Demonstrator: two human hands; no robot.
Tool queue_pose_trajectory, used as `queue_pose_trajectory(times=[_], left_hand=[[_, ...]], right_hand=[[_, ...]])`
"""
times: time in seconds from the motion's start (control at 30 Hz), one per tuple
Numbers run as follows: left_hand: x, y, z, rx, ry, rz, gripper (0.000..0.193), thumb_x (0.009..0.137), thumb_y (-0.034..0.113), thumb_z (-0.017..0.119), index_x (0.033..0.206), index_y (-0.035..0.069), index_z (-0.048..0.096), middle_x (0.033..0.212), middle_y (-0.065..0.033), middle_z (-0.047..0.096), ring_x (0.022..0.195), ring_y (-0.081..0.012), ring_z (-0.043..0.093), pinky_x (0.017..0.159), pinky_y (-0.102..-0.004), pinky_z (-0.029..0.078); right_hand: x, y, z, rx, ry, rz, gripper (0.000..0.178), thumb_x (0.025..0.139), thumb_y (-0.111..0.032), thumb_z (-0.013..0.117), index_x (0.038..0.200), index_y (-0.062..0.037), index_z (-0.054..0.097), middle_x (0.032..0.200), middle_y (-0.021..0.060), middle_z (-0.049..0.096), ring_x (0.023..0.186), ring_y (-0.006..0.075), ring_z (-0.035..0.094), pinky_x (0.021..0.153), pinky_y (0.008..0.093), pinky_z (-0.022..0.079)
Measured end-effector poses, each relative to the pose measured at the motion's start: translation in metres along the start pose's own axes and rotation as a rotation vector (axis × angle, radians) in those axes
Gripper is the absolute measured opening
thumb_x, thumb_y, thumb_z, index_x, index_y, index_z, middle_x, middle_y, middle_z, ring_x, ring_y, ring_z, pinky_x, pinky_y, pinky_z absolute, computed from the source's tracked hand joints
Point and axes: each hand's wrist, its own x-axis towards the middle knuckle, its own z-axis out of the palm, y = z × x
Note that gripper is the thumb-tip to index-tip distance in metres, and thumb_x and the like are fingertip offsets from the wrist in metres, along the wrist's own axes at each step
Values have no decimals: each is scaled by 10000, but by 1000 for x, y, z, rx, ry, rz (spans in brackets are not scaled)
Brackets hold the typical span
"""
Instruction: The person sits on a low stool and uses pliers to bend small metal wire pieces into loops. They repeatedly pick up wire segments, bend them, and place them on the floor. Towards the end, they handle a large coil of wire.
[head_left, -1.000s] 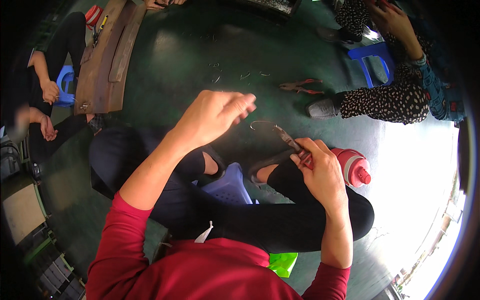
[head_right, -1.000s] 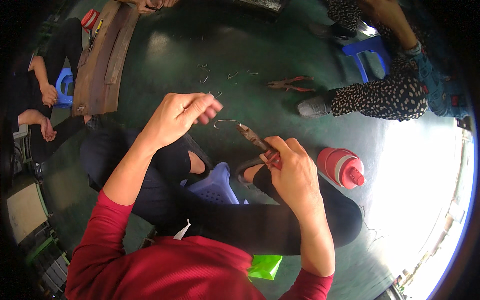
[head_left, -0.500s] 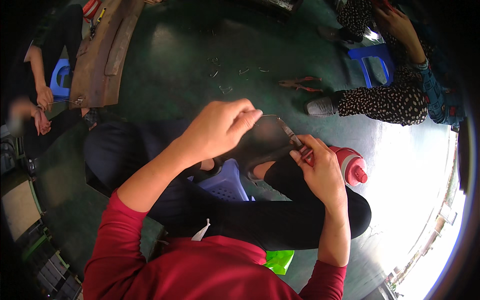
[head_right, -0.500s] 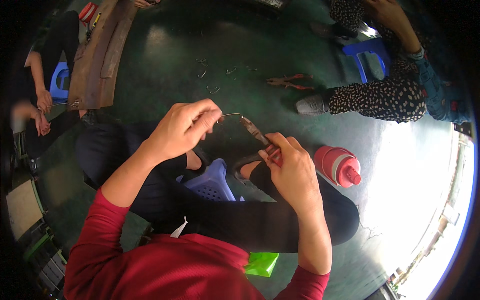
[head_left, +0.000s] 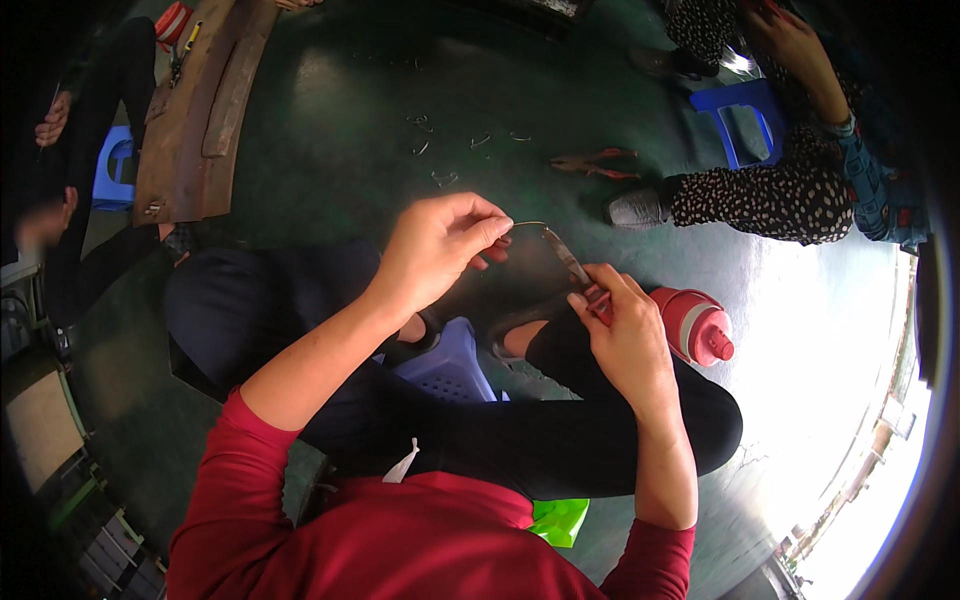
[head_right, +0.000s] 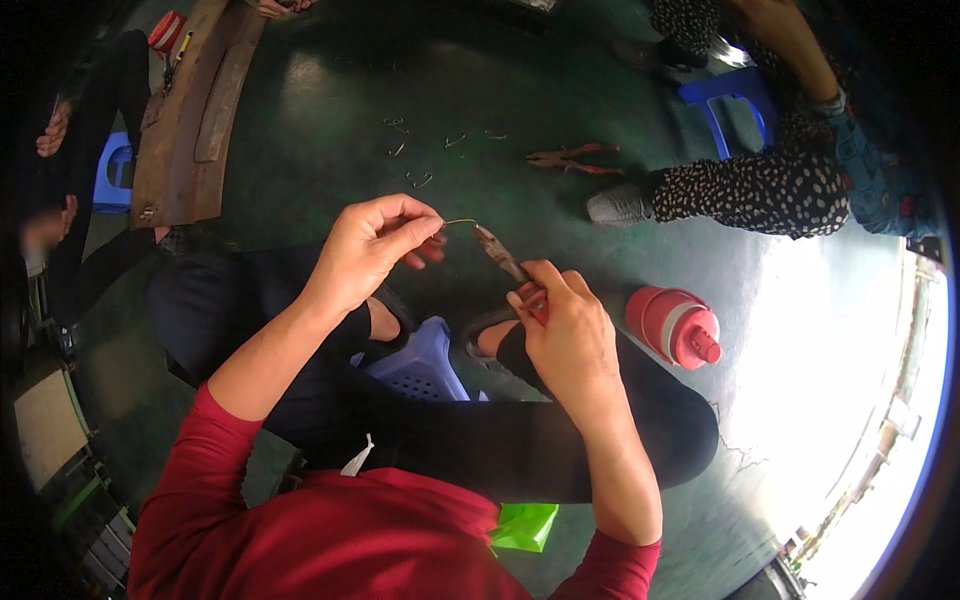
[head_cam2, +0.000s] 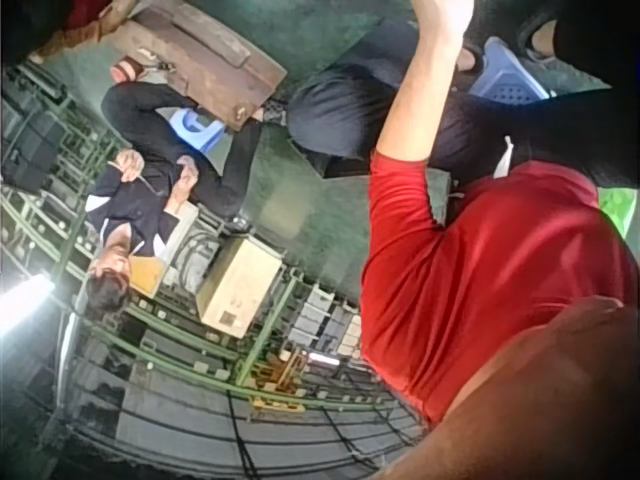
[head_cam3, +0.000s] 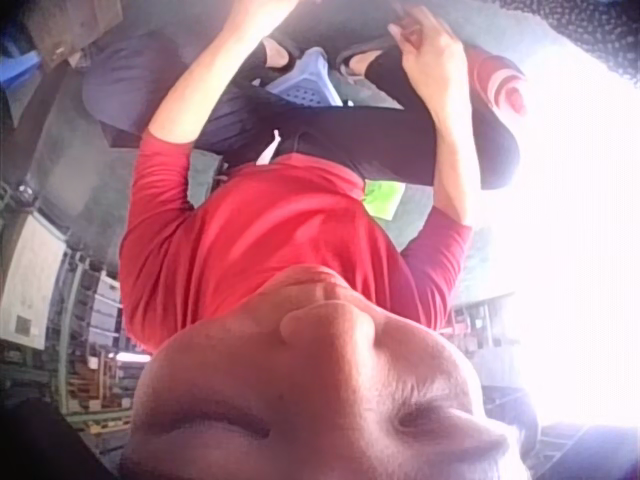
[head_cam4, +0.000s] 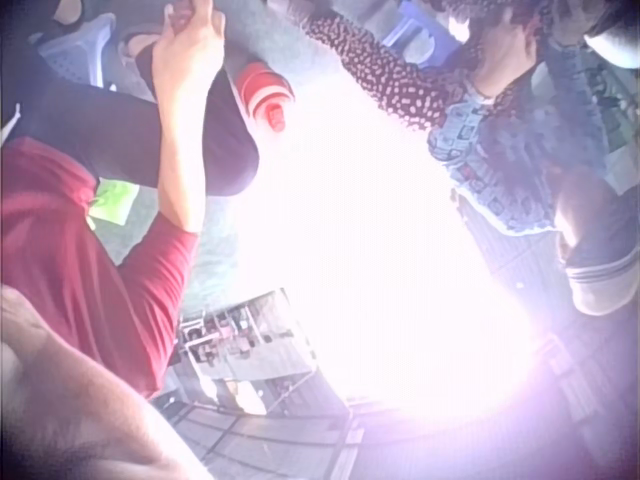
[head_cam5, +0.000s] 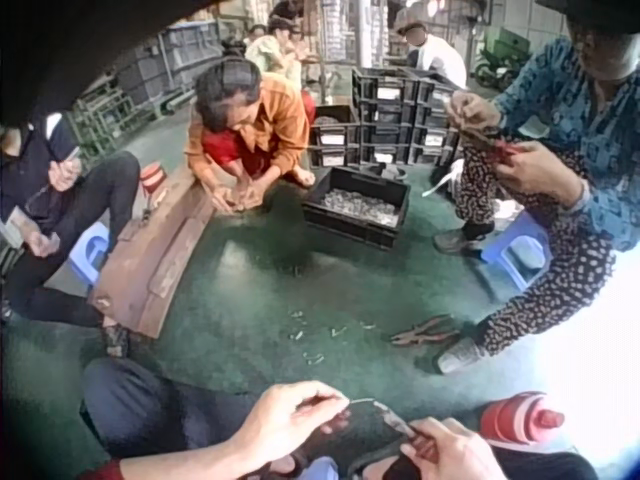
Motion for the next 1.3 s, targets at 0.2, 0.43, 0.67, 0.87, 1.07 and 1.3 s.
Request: queue_pose_trajectory(times=[0.2, 0.43, 0.67, 0.87, 1.07, 1.3], left_hand=[[2, -1, 3, 136, -36, -76, 434, 984, 381, 515, 782, 17, 640, 695, -19, 604, 603, -83, 560, 579, -228, 476], [2, -1, -2, 192, -245, -82, 670, 991, 543, 361, 643, 26, 607, 546, -18, 524, 494, -76, 452, 480, -244, 363], [1, 1, 0, 237, -372, -147, 826, 963, 637, 241, 565, 7, 597, 462, -28, 455, 459, -103, 438, 488, -266, 364], [3, 0, -8, 328, -125, 23, 738, 1002, 555, 249, 653, 5, 595, 591, -28, 538, 523, -94, 464, 508, -249, 370], [6, -4, -1, 415, -22, 288, 397, 974, 302, 529, 724, 0, 587, 566, -43, 507, 519, -101, 468, 505, -282, 375], [5, -3, 3, 199, -5, 72, 411, 961, 339, 540, 721, 10, 588, 603, -17, 539, 555, -71, 474, 505, -265, 371]], right_hand=[[1, -1, 0, 53, -19, 28, 252, 859, -106, 657, 1086, -15, 595, 918, 171, 643, 852, 326, 645, 763, 374, 490], [-1, -3, -3, 150, -103, 50, 245, 857, -120, 669, 1066, -8, 607, 899, 151, 651, 819, 276, 647, 769, 354, 494], [-2, 0, -3, 86, -50, -5, 246, 852, -102, 676, 1070, -8, 610, 895, 145, 660, 813, 277, 649, 771, 350, 498], [-2, 3, -7, 113, -48, 17, 249, 848, -96, 676, 1072, -9, 609, 894, 148, 660, 828, 279, 652, 770, 354, 498], [1, 3, -8, 140, -94, 55, 256, 845, -99, 678, 1077, -16, 611, 899, 153, 657, 833, 284, 652, 775, 360, 496], [-2, 2, -1, 23, -29, 33, 270, 835, -100, 687, 1082, -27, 603, 914, 157, 639, 845, 317, 645, 754, 380, 495]])
